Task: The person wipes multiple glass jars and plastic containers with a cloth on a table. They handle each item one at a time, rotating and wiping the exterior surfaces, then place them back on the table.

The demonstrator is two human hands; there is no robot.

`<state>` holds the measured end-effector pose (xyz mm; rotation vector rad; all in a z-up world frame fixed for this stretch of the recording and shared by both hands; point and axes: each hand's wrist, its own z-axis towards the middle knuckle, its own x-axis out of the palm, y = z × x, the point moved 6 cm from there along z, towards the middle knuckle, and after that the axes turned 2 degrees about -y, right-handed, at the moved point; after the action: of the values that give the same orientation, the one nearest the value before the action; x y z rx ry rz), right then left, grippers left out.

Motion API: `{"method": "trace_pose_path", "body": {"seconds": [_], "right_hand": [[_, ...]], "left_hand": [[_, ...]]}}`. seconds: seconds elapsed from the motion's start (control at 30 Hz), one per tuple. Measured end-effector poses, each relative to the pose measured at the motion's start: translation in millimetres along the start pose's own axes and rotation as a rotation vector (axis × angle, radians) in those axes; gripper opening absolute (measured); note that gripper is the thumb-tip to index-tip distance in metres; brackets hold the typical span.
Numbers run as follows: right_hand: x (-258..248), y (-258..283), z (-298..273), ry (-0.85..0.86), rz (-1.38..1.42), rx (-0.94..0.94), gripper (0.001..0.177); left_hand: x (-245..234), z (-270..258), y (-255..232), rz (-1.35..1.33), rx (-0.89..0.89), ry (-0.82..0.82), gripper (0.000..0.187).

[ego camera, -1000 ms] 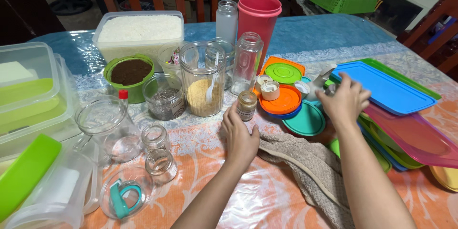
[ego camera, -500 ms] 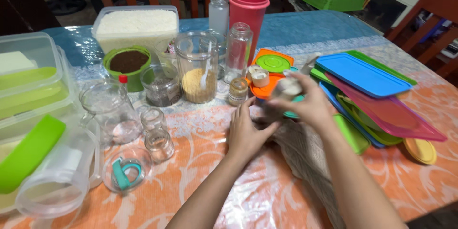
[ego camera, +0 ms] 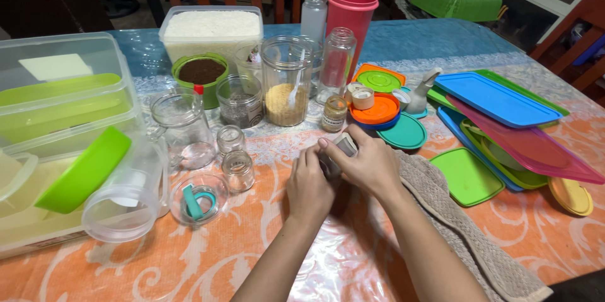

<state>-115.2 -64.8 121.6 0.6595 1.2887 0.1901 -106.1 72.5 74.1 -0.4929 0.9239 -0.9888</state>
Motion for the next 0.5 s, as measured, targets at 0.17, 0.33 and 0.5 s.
{"method": "trace_pose_path", "body": {"seconds": [0.17, 0.33, 0.5], "right_hand": [[5, 10, 6, -0.179, -0.037, -0.173, 0.046], [15, 7, 10, -0.173, -0.060, -0.197, 0.045], [6, 19, 11, -0.147, -0.023, -0.345, 0.044]], "left_hand": [[0, 1, 12, -0.087, -0.168, 0.209, 0.050], [4, 1, 25, -0.121, -0.242, 0.287, 0.041], [29, -4, 45, -0.606, -0.292, 0.407, 0.045]]}}
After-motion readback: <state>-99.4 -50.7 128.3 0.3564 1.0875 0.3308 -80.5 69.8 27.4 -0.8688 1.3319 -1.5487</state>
